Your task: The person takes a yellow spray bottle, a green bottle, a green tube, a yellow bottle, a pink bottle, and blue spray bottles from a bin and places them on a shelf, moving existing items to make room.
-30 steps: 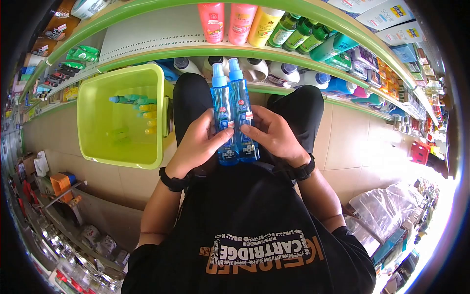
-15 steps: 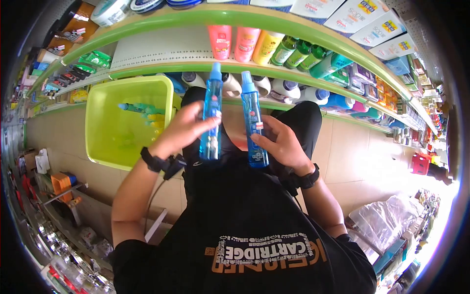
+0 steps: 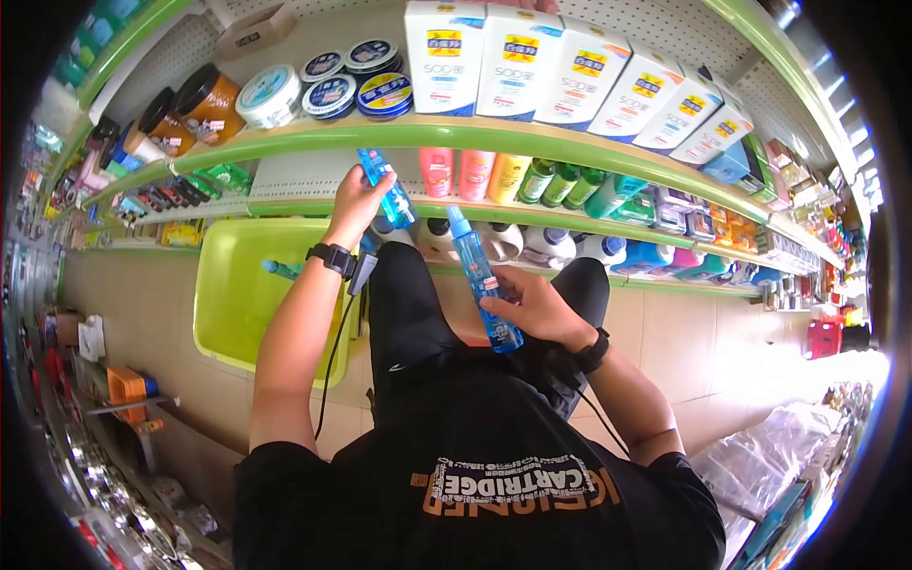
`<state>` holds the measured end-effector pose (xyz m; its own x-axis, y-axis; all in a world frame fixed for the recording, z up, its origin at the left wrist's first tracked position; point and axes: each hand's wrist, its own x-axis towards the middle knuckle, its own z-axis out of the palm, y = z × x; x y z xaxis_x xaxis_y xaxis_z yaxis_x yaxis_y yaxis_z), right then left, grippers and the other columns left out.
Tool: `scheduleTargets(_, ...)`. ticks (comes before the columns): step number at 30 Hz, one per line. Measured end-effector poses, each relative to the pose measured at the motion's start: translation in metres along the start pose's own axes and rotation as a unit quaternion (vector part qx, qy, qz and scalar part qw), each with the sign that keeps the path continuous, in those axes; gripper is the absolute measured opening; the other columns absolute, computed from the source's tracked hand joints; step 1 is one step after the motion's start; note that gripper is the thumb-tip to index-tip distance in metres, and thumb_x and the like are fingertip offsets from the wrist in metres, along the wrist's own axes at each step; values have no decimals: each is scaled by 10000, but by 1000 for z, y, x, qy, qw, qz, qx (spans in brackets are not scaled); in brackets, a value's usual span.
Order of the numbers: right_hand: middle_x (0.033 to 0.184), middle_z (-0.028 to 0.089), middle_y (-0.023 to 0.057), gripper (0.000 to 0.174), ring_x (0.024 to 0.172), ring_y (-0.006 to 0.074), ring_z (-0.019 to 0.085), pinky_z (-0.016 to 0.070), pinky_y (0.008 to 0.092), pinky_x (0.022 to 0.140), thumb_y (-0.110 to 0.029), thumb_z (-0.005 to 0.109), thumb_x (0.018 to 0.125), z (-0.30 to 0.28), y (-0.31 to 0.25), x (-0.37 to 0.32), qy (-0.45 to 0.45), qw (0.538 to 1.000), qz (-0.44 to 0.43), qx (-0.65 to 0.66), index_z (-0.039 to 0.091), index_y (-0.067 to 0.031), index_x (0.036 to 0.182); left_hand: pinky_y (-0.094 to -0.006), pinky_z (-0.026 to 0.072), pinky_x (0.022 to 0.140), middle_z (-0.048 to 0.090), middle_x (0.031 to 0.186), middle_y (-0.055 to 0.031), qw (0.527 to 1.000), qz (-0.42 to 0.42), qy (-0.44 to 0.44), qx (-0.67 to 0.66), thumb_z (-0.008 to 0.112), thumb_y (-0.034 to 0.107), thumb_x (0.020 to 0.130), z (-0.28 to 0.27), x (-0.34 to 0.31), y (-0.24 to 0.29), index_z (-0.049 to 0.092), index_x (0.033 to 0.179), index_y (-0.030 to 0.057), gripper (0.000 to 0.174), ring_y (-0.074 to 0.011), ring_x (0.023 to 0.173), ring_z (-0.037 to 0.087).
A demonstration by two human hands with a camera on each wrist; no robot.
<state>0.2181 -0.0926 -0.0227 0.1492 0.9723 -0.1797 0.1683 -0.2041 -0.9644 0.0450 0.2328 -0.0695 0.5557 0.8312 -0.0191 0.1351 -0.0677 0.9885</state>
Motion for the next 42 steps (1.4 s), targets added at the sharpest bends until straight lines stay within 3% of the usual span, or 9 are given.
scheduleTargets(3,860,645,25,455,764,70,562,497,294,687,-239,779,991,4,4,-9,11,998,2,65,639,31,1329,-312,560,871,749,1082,-58,998,6,19,-53,798,174,974,0,11,-6,649,1166,23,286,-130,977,707)
scheduleTargets(8,859,658,33,483,769,70,568,504,295,689,-266,784,989,7,25,-21,44,996,31,68,639,43,1331,-344,583,890,742,1111,-89,991,77,15,111,802,108,935,-3,32,-22,626,1183,20,316,-176,1006,722)
scheduleTargets(12,863,666,41,499,764,80,575,508,294,697,-275,787,986,6,29,-28,71,994,34,82,636,53,1332,-358,627,878,736,1087,-80,979,96,-56,173,794,49,913,3,43,-27,628,1123,12,270,-202,1045,729)
scheduleTargets(17,946,715,75,506,817,95,631,547,301,739,-284,779,998,6,37,-31,78,990,48,110,628,55,1341,-367,519,1031,743,1223,-103,963,29,-104,246,827,142,898,15,49,-1,676,1242,15,397,-230,1160,695)
scheduleTargets(19,980,730,89,510,844,102,651,559,306,759,-285,776,1001,7,34,-32,85,988,40,124,622,57,1347,-369,553,954,764,1173,-124,966,15,-153,208,838,137,875,19,52,4,660,1270,-23,462,-239,1091,723)
scheduleTargets(20,1015,744,103,515,872,109,671,572,311,780,-286,773,1004,7,33,-33,84,986,35,137,615,58,1353,-358,521,1028,723,1294,-100,957,-30,-174,232,851,152,892,19,59,7,646,1339,-16,520,-218,1149,685)
scheduleTargets(23,1067,756,123,528,906,127,692,582,321,815,-292,770,1007,10,45,-33,88,984,8,156,605,63,1361,-349,516,1032,720,1299,-94,962,-10,-181,206,856,148,887,18,68,1,643,1349,-14,533,-207,1152,680)
scheduleTargets(31,1064,754,124,525,899,131,689,576,322,816,-285,772,1004,10,57,-39,97,985,28,140,608,66,1360,-340,508,1046,739,1269,-47,965,-68,-197,158,860,106,887,19,67,-5,685,1324,24,477,-170,1143,681)
scheduleTargets(42,1060,749,96,524,877,99,669,575,297,778,-246,764,1010,14,52,-37,83,983,33,163,585,64,1392,-335,515,1044,738,1269,-49,975,-73,-193,83,830,74,911,20,65,-14,675,1339,25,459,-158,1139,684)
